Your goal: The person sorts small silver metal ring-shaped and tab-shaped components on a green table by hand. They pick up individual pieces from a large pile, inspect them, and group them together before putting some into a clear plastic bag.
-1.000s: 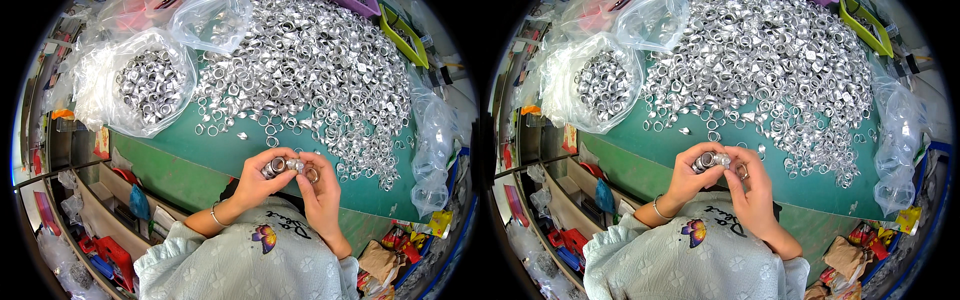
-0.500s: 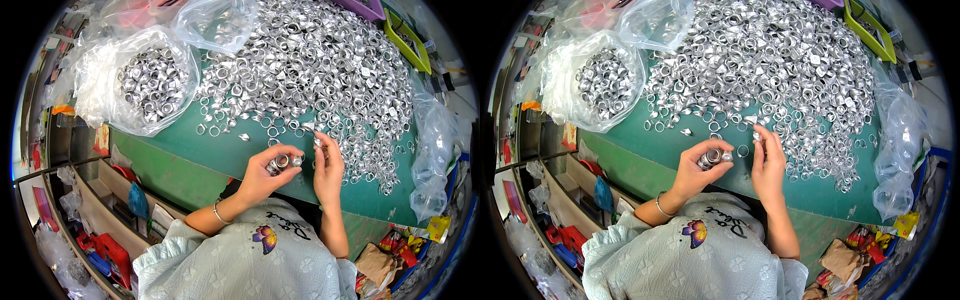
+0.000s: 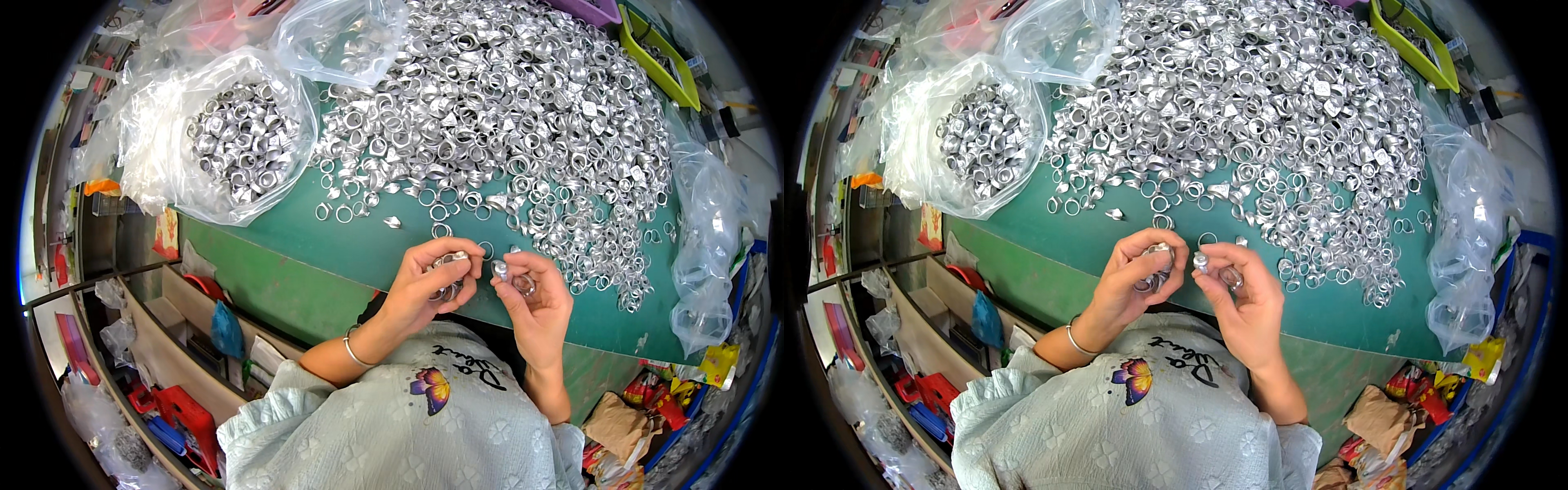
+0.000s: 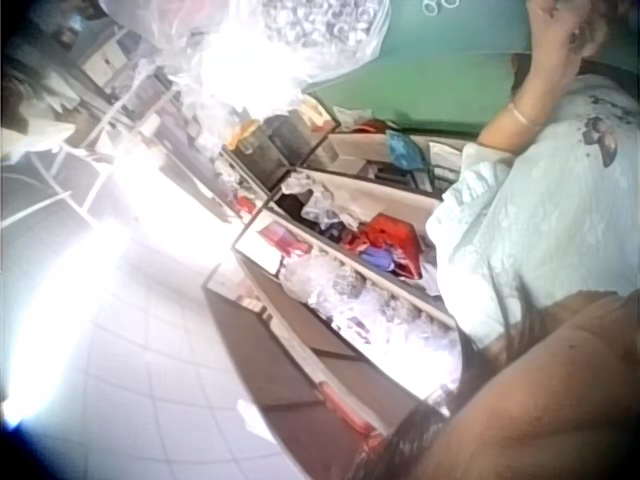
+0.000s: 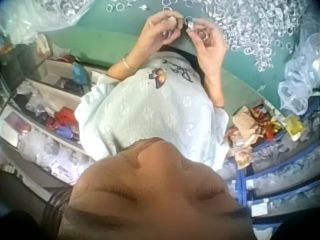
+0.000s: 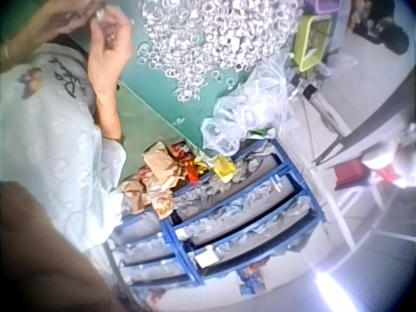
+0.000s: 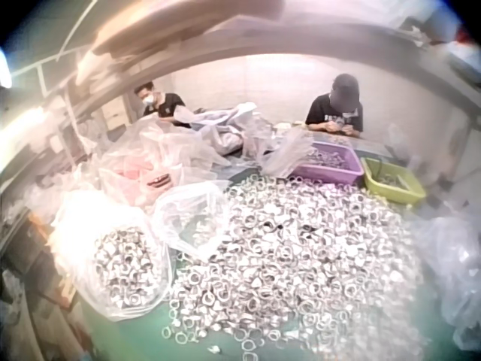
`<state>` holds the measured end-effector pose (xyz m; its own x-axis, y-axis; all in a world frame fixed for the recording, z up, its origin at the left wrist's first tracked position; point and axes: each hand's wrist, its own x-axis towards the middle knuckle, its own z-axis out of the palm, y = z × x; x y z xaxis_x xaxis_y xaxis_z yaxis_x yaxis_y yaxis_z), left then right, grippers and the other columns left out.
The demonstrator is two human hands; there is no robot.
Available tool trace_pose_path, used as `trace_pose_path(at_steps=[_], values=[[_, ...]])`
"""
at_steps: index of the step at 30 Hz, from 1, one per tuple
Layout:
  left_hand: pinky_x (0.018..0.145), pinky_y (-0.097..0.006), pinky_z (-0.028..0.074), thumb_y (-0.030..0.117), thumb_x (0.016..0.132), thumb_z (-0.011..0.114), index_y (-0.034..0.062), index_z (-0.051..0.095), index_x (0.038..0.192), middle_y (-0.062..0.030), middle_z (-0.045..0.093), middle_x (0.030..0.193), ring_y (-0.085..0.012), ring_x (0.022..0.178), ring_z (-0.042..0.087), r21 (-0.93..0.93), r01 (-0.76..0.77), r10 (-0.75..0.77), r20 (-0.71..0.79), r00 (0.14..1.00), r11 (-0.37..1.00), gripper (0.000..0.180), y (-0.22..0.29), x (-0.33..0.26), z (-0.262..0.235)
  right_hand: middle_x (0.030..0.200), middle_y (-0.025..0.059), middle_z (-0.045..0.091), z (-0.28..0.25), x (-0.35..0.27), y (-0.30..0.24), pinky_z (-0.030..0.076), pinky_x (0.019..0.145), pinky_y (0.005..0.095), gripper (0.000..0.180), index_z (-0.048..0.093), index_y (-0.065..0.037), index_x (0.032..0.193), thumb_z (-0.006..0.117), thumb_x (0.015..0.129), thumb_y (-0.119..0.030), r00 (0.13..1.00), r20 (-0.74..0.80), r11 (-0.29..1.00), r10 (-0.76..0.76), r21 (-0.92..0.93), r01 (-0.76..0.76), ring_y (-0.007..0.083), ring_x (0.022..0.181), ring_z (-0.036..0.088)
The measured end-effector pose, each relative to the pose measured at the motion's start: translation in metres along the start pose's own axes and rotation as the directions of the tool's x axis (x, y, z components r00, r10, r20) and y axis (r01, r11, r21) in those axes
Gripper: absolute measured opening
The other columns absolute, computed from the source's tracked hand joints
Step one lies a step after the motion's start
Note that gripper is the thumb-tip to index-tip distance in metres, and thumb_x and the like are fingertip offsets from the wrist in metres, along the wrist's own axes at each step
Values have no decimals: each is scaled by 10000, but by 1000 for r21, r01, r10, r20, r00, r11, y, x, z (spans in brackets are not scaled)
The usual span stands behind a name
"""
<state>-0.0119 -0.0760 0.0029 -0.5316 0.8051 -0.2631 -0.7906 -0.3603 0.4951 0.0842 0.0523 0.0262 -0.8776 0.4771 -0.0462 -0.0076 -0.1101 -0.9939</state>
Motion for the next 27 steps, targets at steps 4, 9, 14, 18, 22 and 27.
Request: trace_pose_path(at_steps=[4,9,14,18,22,27], values=[[381,-167,298,62,840,599,1,600,992,-46,577,701,-55,512,475,252,27,-2,-99,995,967,164,-2,-4,11,830,28,572,0,-3,-4,413,592,200,307,558,-8,1059,607,771,84,996,56,990,-64,-122,70,72,710,502],[375,-172,288,54,839,604,-2,598,999,-31,567,658,-44,501,462,403,52,-11,-104,994,914,169,4,-5,25,913,42,551,-2,-5,-7,413,607,214,317,556,-15,1062,589,763,84,986,119,959,-118,-243,144,94,715,504],[376,-177,296,35,853,576,-16,578,1042,-53,573,727,-51,518,455,215,51,-34,-83,996,975,196,6,-4,15,1144,71,406,-12,-2,-12,369,754,216,424,463,8,1125,417,739,176,978,189,974,85,193,-122,105,893,443],[360,-170,289,0,824,573,-21,565,1029,-76,561,815,-87,571,492,123,81,-65,-132,989,989,206,6,-3,19,1146,73,424,-13,-2,-20,376,748,221,439,452,2,1140,413,736,168,953,223,817,206,496,-293,114,922,461],[375,-173,323,-43,809,566,-27,560,1050,-85,571,826,-100,603,519,238,57,-19,-157,987,970,241,10,-8,28,1154,91,452,-16,-2,-17,391,752,231,403,441,4,1143,411,768,149,962,200,861,184,439,-256,136,965,495],[390,-176,357,-93,790,556,-39,560,1058,-112,596,864,-108,626,546,393,20,40,-143,989,919,274,12,-14,30,1076,131,524,-3,-8,-24,434,695,240,284,431,12,1112,404,845,103,994,30,967,102,233,-107,150,880,562]])
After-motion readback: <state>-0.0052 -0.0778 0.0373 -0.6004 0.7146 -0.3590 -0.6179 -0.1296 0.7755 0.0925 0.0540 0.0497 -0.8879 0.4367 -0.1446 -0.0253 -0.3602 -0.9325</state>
